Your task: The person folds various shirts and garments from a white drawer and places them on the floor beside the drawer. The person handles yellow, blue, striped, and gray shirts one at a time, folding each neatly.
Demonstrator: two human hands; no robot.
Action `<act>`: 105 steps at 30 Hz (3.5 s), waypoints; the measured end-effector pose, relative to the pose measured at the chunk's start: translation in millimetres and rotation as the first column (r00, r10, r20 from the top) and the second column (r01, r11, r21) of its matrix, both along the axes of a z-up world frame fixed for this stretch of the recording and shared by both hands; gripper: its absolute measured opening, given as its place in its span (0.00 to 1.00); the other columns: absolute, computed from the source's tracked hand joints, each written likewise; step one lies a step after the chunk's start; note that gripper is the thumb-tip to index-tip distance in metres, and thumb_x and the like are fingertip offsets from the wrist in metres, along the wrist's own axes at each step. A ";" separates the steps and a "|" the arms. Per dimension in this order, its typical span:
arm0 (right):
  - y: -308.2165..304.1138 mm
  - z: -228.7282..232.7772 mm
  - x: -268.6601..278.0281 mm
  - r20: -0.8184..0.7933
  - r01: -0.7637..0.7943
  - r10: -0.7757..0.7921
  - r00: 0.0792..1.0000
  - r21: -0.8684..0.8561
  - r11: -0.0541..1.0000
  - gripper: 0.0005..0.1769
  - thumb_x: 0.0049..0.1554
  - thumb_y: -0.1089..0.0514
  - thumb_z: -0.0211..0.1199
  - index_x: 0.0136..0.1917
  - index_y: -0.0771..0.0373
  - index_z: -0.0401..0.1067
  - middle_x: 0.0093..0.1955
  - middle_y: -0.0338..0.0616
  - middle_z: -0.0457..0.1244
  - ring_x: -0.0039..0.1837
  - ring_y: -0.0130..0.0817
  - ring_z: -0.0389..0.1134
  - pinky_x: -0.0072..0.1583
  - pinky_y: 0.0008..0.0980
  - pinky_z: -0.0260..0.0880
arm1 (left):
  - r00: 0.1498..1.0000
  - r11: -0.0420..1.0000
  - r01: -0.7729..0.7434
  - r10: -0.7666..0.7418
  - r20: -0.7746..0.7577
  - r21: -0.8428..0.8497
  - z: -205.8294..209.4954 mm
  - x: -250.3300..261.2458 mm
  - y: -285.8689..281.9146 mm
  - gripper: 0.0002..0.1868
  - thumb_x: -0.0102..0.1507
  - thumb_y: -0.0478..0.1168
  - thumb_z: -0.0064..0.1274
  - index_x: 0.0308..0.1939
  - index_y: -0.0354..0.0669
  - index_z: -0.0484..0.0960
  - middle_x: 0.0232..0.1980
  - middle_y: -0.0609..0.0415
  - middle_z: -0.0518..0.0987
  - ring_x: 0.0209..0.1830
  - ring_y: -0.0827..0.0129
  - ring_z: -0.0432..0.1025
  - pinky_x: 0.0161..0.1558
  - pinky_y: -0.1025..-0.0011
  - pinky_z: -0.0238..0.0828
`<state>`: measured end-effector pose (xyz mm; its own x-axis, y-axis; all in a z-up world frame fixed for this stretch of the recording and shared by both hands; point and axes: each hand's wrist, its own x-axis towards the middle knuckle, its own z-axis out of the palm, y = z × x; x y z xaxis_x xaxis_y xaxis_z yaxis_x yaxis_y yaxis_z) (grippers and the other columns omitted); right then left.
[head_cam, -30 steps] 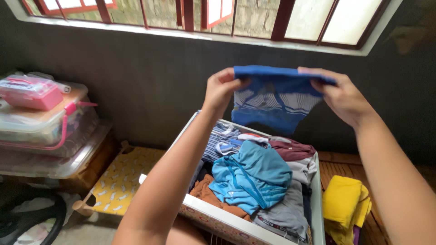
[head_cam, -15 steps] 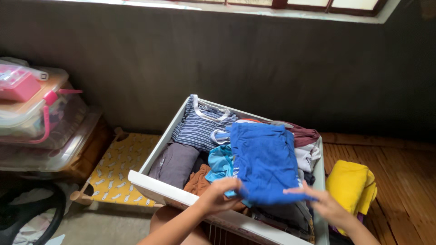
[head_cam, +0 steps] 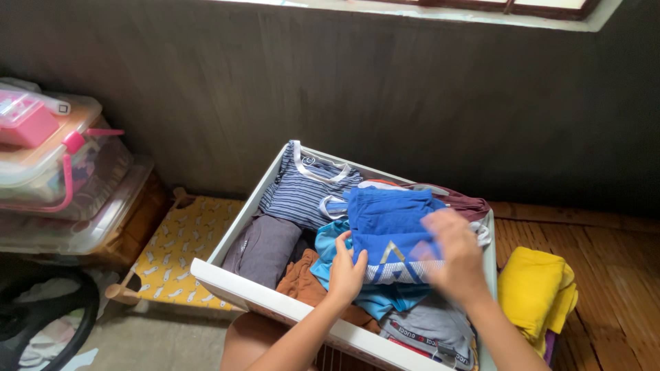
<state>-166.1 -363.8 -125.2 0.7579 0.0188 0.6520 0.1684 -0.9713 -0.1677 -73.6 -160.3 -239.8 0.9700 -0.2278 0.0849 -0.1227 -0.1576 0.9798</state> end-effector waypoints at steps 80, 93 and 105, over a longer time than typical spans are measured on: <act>-297.6 -276.1 -266.4 -0.696 0.872 -0.533 0.481 0.321 0.369 0.46 0.61 0.43 0.58 0.85 0.57 0.44 0.81 0.60 0.43 0.81 0.56 0.44 0.76 0.54 0.46 | 0.865 0.868 0.494 -0.497 0.068 0.056 12.5 -106.8 -99.1 0.10 0.64 0.32 0.51 0.49 0.37 0.79 0.54 0.48 0.75 0.50 0.64 0.78 0.47 0.73 0.74; -288.7 -273.9 -240.6 -0.629 0.481 -0.606 0.487 -0.386 0.787 0.33 0.61 0.43 0.44 0.78 0.47 0.50 0.87 0.36 0.32 0.86 0.42 0.30 0.72 0.78 0.37 | 0.874 0.874 0.481 -0.484 0.039 0.066 29.0 -116.4 -89.6 0.08 0.63 0.29 0.48 0.45 0.36 0.78 0.52 0.50 0.75 0.51 0.64 0.76 0.45 0.70 0.75; -168.8 -121.8 -166.5 0.006 0.398 -0.455 0.890 0.476 0.784 0.18 0.68 0.58 0.53 0.68 0.66 0.69 0.73 0.56 0.61 0.76 0.52 0.60 0.78 0.44 0.57 | 0.881 0.958 0.205 -0.270 0.389 0.200 53.1 -72.6 -4.5 0.08 0.62 0.31 0.51 0.46 0.40 0.78 0.48 0.47 0.74 0.50 0.55 0.70 0.54 0.61 0.67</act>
